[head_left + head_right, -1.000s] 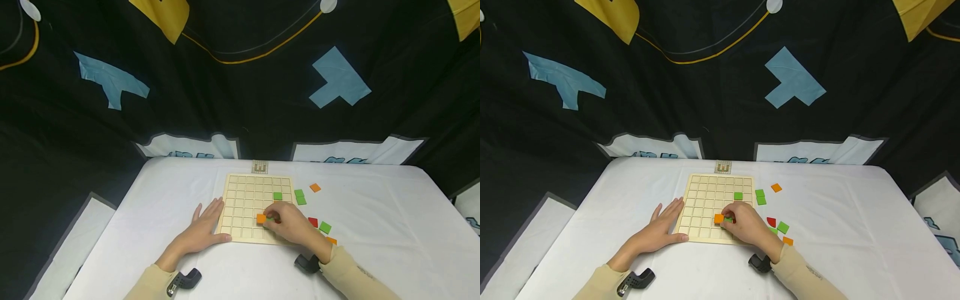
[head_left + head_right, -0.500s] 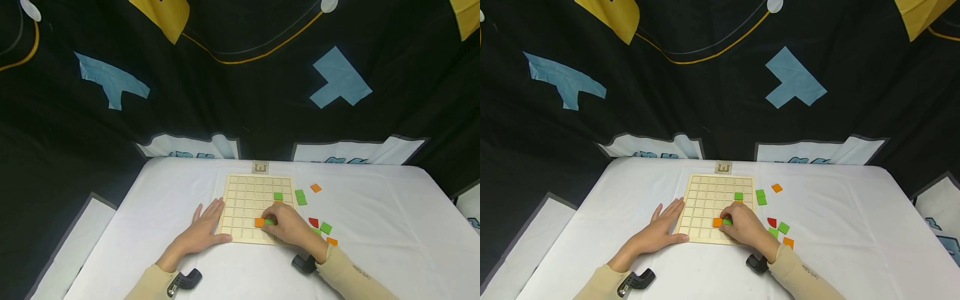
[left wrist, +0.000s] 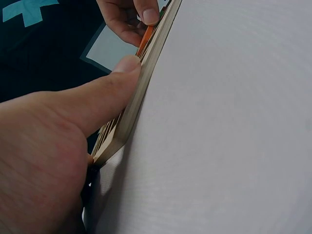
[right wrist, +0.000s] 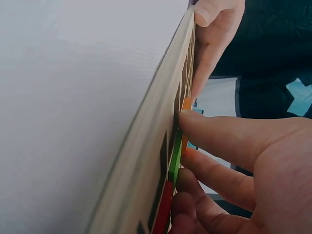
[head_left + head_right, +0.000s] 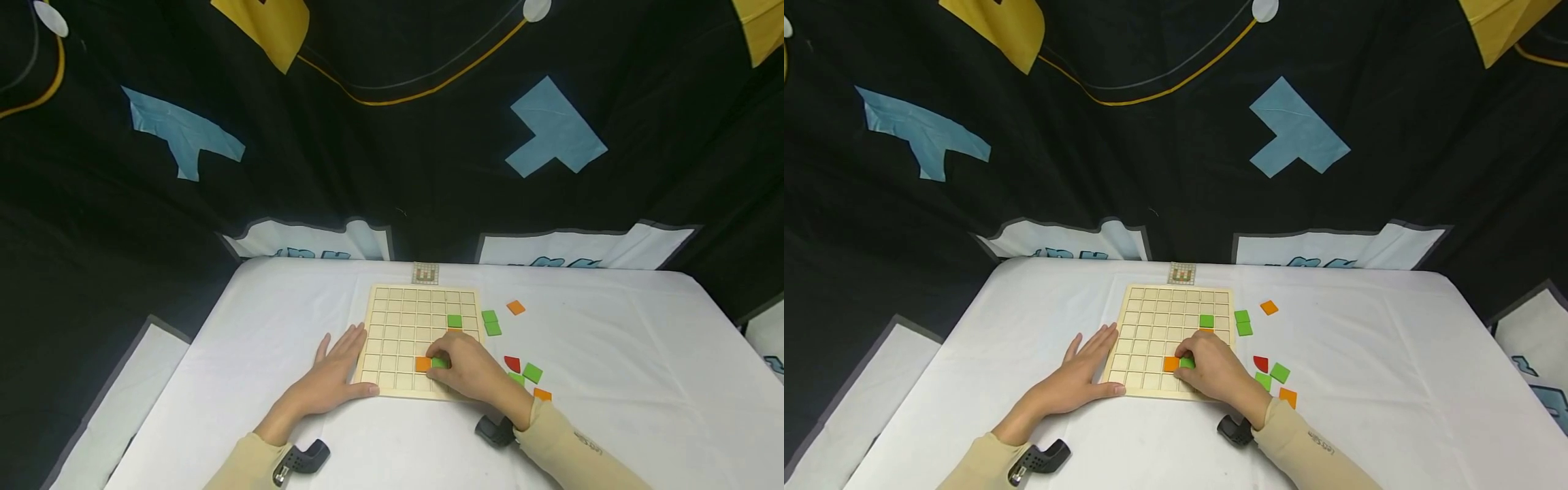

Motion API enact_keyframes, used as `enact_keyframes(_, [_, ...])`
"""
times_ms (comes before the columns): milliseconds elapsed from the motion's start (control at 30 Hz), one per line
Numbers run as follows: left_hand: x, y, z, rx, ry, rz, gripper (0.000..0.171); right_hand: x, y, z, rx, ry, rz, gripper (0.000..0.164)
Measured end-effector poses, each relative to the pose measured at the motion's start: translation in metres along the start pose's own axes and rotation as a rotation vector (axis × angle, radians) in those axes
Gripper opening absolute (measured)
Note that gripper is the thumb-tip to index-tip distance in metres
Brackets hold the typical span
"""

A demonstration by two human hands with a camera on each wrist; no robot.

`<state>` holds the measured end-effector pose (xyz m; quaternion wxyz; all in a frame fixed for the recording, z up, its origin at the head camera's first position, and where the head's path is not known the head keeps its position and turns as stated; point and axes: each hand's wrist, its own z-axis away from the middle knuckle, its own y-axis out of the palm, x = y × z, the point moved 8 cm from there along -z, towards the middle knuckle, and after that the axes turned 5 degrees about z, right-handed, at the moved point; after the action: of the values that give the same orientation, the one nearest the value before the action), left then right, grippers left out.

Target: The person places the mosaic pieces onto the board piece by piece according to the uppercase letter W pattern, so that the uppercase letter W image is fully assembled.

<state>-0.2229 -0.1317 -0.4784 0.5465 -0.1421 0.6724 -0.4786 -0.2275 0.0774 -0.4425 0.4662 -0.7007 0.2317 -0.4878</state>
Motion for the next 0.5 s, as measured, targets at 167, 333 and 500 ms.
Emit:
enact_keyframes(167, [-0.0008, -0.0002, 0.0000, 0.000, -0.002, 0.002, 0.108, -0.0004, 0.0003, -0.0008, 0.001, 0.009, 0.004, 0.018])
enact_keyframes(333, [-0.0012, -0.0001, 0.0000, -0.004, -0.007, 0.001, 0.108, -0.0015, 0.0021, -0.0024, 0.003, 0.010, 0.005, 0.020])
enact_keyframes(500, [-0.0006, 0.0004, -0.0006, -0.007, -0.009, 0.000, 0.108, -0.0025, 0.0030, -0.0034, -0.002, 0.013, 0.001, 0.020])
